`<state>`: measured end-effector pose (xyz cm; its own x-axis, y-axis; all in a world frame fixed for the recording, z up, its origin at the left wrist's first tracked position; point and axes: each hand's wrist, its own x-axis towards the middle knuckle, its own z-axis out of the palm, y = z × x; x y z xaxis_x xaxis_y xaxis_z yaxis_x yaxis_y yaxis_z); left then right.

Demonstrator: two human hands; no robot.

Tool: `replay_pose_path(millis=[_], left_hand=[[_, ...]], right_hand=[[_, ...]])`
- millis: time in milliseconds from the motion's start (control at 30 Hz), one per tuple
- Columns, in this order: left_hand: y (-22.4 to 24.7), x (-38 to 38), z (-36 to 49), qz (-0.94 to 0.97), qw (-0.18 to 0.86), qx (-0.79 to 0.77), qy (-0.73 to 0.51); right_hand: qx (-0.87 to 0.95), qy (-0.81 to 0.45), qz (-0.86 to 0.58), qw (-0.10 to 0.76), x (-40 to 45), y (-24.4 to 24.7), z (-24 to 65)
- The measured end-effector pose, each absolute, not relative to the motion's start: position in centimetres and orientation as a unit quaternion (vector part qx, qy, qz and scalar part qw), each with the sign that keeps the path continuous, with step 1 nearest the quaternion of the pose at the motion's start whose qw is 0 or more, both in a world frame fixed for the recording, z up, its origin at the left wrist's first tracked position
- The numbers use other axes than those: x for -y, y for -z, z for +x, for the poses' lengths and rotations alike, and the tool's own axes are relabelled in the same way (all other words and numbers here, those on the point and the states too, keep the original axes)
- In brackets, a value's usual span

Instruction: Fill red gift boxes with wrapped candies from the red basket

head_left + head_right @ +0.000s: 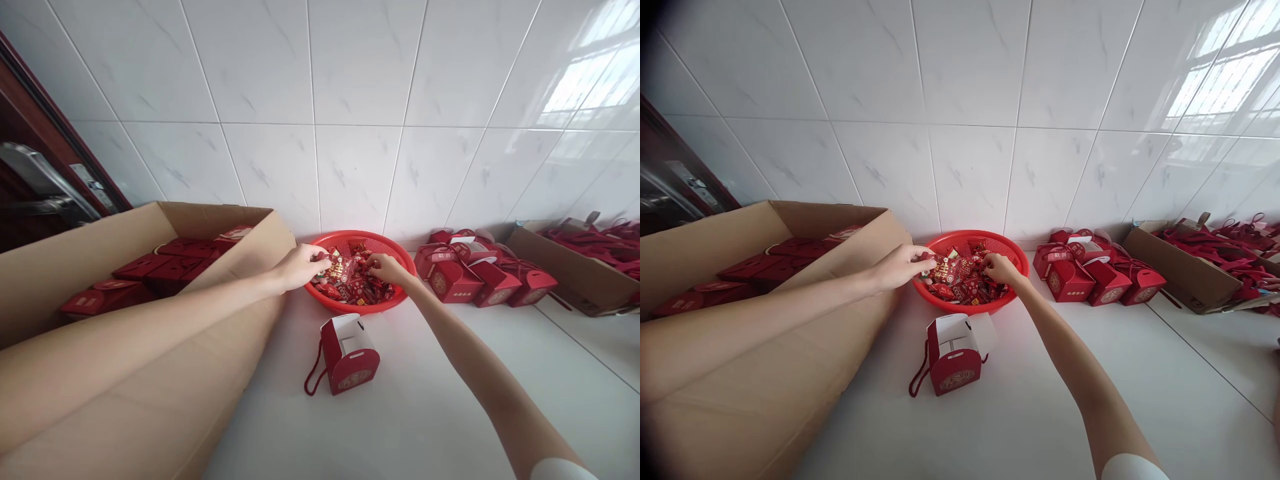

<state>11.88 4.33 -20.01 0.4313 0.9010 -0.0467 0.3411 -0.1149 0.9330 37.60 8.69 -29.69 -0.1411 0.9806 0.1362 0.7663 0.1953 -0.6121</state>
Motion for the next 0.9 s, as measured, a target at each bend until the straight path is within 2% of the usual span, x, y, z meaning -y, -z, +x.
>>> replay_pose_path(millis=[167,300,533,900], left_hand=[[19.7,-4.1,12.0,0.695,0.472,-0.471,-0.271],[19.8,-4.2,11.9,0.699,0.464,-0.473,-0.269],[20.5,-4.7,11.7,0.704,0.471,-0.456,-0.273],[20.4,-4.7,11.7,0.713,0.462,-0.453,-0.272]], right_hand=[[0.779,-0.147,-0.586,0.168,-8.4,29.6,37.1],[0.817,-0.118,-0.548,0.136,-7.7,28.9,36.4],[0.845,-0.147,-0.509,0.073,-7.0,28.3,35.7],[0.772,-0.078,-0.608,0.167,-7.5,28.7,35.9]])
